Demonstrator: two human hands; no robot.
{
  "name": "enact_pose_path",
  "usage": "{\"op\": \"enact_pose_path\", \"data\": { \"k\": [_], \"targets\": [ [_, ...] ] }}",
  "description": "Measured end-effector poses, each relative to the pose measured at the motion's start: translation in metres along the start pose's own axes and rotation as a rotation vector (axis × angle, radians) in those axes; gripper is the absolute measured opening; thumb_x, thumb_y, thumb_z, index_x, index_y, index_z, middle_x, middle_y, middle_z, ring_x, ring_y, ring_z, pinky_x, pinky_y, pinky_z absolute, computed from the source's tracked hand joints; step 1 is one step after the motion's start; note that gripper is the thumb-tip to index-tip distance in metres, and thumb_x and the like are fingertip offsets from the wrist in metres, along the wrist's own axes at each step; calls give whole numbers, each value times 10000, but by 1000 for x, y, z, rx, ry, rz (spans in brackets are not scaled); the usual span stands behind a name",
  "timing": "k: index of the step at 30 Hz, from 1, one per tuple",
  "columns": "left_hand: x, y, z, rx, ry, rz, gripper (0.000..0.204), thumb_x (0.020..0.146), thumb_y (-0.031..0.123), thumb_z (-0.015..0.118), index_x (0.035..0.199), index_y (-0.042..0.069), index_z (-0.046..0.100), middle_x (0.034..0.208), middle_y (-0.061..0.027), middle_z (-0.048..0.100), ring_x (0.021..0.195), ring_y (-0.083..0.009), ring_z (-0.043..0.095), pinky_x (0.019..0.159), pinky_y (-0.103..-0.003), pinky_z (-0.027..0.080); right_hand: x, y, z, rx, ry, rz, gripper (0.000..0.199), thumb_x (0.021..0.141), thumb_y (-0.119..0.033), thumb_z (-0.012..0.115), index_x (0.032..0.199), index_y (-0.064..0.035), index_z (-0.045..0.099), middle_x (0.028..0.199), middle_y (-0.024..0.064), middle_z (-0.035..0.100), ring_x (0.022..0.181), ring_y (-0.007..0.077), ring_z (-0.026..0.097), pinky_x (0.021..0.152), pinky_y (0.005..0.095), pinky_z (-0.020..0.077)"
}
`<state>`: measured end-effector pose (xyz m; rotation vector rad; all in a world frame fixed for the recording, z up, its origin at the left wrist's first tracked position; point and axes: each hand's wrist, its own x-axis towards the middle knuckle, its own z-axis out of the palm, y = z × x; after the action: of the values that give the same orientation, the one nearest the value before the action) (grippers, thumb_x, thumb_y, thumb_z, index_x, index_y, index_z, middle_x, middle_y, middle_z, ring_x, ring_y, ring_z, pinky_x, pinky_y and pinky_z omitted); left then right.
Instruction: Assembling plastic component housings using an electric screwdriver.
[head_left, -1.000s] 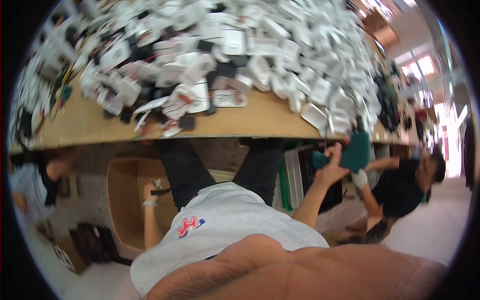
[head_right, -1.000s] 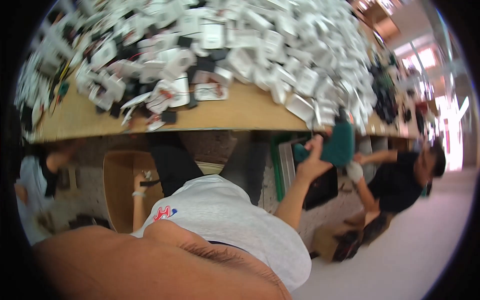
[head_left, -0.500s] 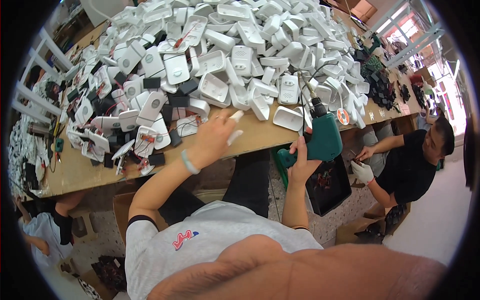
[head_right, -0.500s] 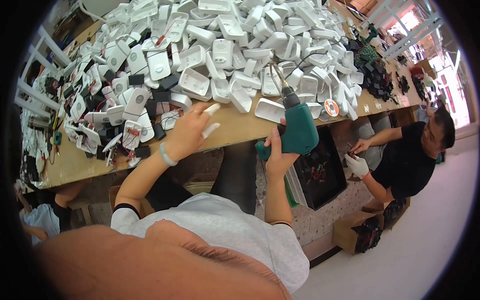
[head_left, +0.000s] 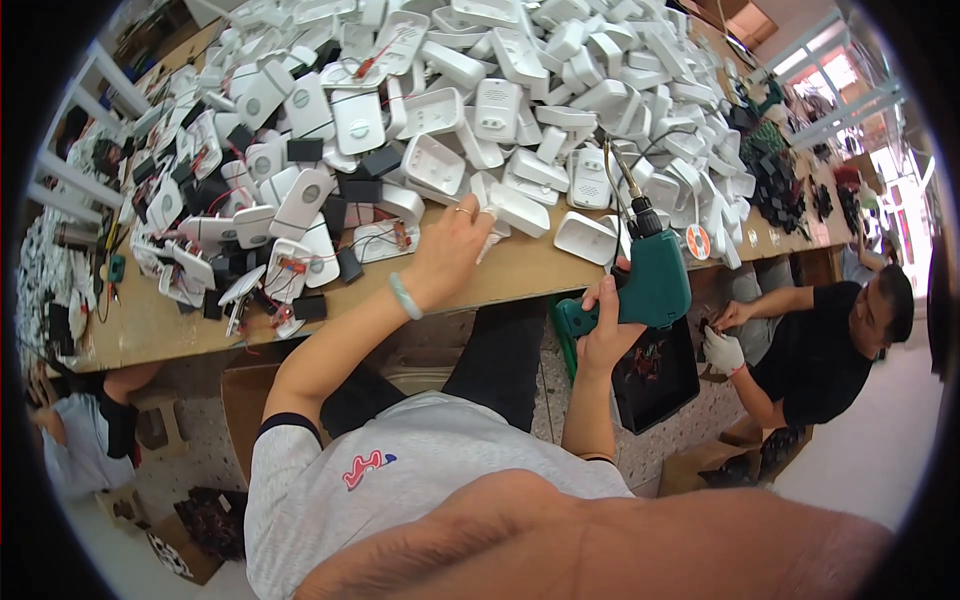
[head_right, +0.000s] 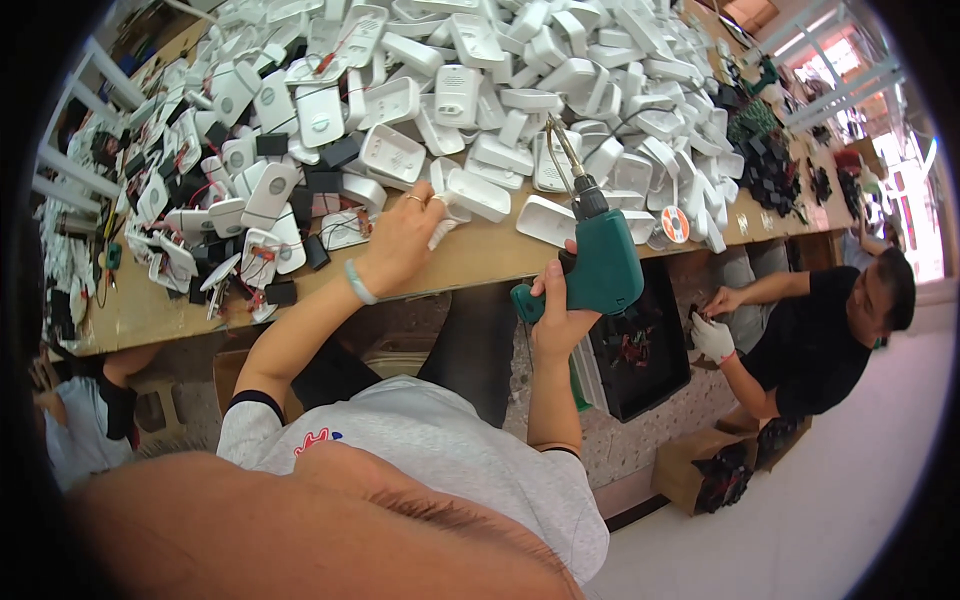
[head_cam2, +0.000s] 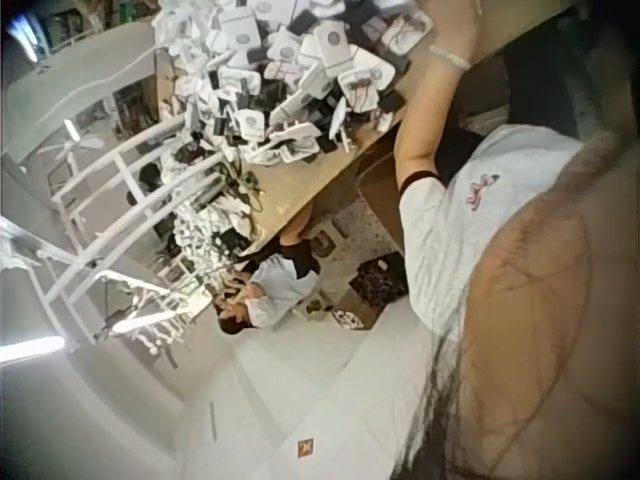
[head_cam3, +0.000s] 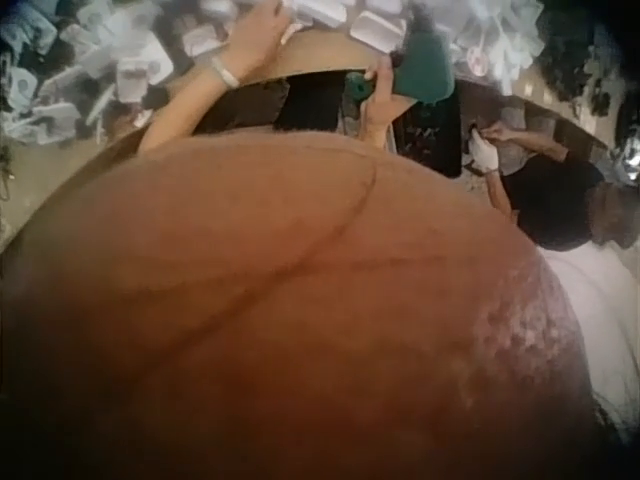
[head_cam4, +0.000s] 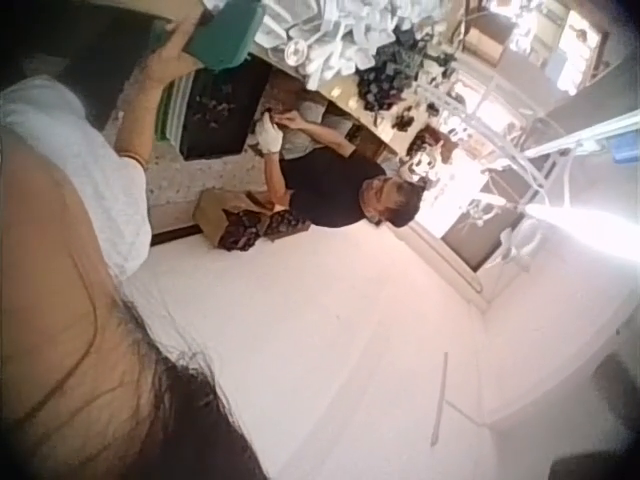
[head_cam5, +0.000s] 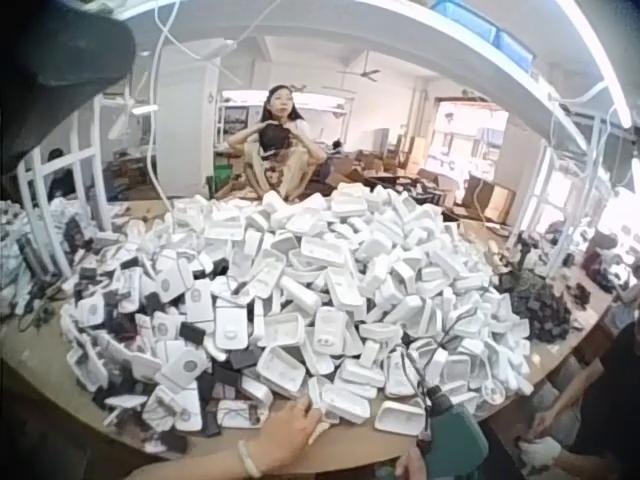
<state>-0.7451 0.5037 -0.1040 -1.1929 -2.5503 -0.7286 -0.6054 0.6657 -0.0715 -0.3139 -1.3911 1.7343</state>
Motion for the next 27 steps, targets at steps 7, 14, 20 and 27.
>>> {"op": "enact_pose_path", "data": {
  "k": [7,14,20,27],
  "targets": [
    [14,3,3,-66,-117,-140,186,862,77,560,1043,59,519,1012,-272,525,804,-443,640,686,-489,550,-3,2,-3,-44,-18,23,310,911,27,575,1213,25,504,1141,122,576,593,106,493,544,258,427],
    [26,-18,-11,-316,-30,-148,245,812,47,682,1001,-25,543,890,-266,571,760,-442,586,670,-480,468,-11,-12,-3,6,-53,-29,338,908,41,565,1235,28,480,1162,126,573,596,109,500,542,261,434],
    [-7,21,-36,-256,75,-172,220,853,42,658,1021,-26,533,1062,-278,513,899,-457,586,760,-488,491,-11,-17,-16,36,-42,-24,329,914,31,566,1233,25,482,1152,121,573,603,111,502,546,264,435],
    [-101,-16,-61,293,-55,437,122,864,101,591,945,10,600,1328,-268,476,1116,-332,591,709,-327,580,-33,-6,-24,39,-97,58,344,911,32,572,1243,16,486,1147,119,574,604,113,503,549,260,446]
  ]
}}
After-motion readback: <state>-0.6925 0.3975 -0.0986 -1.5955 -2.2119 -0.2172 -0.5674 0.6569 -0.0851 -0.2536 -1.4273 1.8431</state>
